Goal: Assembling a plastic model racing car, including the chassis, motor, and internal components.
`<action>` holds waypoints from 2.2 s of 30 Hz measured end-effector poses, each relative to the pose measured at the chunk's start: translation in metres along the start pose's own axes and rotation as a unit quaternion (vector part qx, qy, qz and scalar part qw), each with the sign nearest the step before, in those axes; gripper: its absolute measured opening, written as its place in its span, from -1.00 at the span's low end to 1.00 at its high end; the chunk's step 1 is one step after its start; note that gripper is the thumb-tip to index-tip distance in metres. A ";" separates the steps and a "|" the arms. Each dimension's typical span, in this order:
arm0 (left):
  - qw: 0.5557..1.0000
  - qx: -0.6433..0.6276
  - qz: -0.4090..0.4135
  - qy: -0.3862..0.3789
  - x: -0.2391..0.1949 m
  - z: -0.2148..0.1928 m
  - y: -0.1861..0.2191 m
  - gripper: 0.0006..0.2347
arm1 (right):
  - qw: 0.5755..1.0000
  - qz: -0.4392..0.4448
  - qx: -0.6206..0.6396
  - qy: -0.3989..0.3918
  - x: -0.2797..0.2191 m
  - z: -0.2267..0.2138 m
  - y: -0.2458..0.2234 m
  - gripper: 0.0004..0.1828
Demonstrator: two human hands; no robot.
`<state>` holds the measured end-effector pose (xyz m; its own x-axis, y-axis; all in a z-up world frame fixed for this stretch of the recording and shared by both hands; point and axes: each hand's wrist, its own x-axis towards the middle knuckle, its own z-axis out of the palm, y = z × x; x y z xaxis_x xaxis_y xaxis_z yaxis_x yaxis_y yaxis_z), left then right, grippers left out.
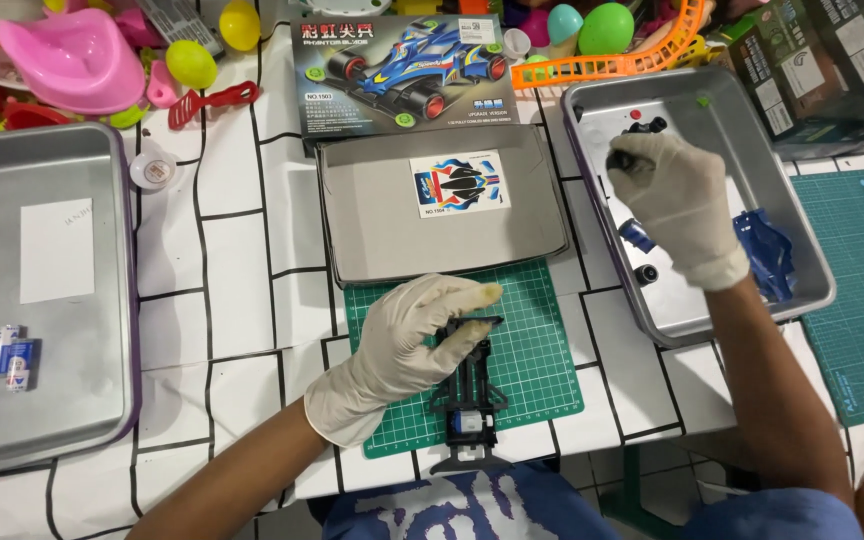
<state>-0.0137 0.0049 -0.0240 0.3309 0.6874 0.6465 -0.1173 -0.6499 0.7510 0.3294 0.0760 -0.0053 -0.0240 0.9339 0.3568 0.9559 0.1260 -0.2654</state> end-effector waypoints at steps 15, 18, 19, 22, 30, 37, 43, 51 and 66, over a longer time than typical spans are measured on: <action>0.976 -0.066 -0.187 0.085 0.015 -0.008 0.023 -0.72 | 0.763 0.137 0.619 -0.122 -0.089 0.008 -0.161 -0.55; 0.960 -0.124 -0.241 0.073 0.020 -0.010 0.025 -0.73 | 0.785 0.129 0.596 -0.108 -0.092 0.011 -0.151 -0.62; 0.960 -0.124 -0.243 0.070 0.020 -0.010 0.025 -0.73 | 0.784 0.131 0.597 -0.106 -0.091 0.011 -0.149 -0.62; 0.950 -0.156 -0.263 0.064 0.022 -0.008 0.023 -0.71 | 0.811 0.122 0.561 -0.114 -0.089 0.007 -0.147 -0.63; 0.916 -0.239 -0.318 0.057 0.028 -0.013 0.017 -0.66 | 0.801 0.152 0.555 -0.164 -0.087 0.007 -0.143 -0.68; 0.919 -0.224 -0.313 0.082 0.022 -0.009 0.019 -0.67 | 0.811 0.139 0.545 -0.160 -0.083 0.000 -0.146 -0.72; 0.933 -0.197 -0.292 0.073 0.021 -0.008 0.020 -0.69 | 0.841 0.115 0.513 -0.130 -0.085 0.001 -0.143 -0.71; 0.950 -0.156 -0.260 0.070 0.020 -0.007 0.021 -0.73 | 0.868 0.088 0.475 -0.118 -0.082 0.000 -0.147 -0.70; 0.953 -0.158 -0.239 0.093 0.010 0.004 0.001 -0.71 | 0.806 0.083 0.585 -0.044 -0.097 0.021 -0.146 -0.70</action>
<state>-0.0074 0.0094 -0.0171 0.2482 0.9457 0.2100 -0.2804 -0.1374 0.9500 0.1860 -0.0262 -0.0197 0.0056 0.9842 0.1771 0.0194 0.1770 -0.9840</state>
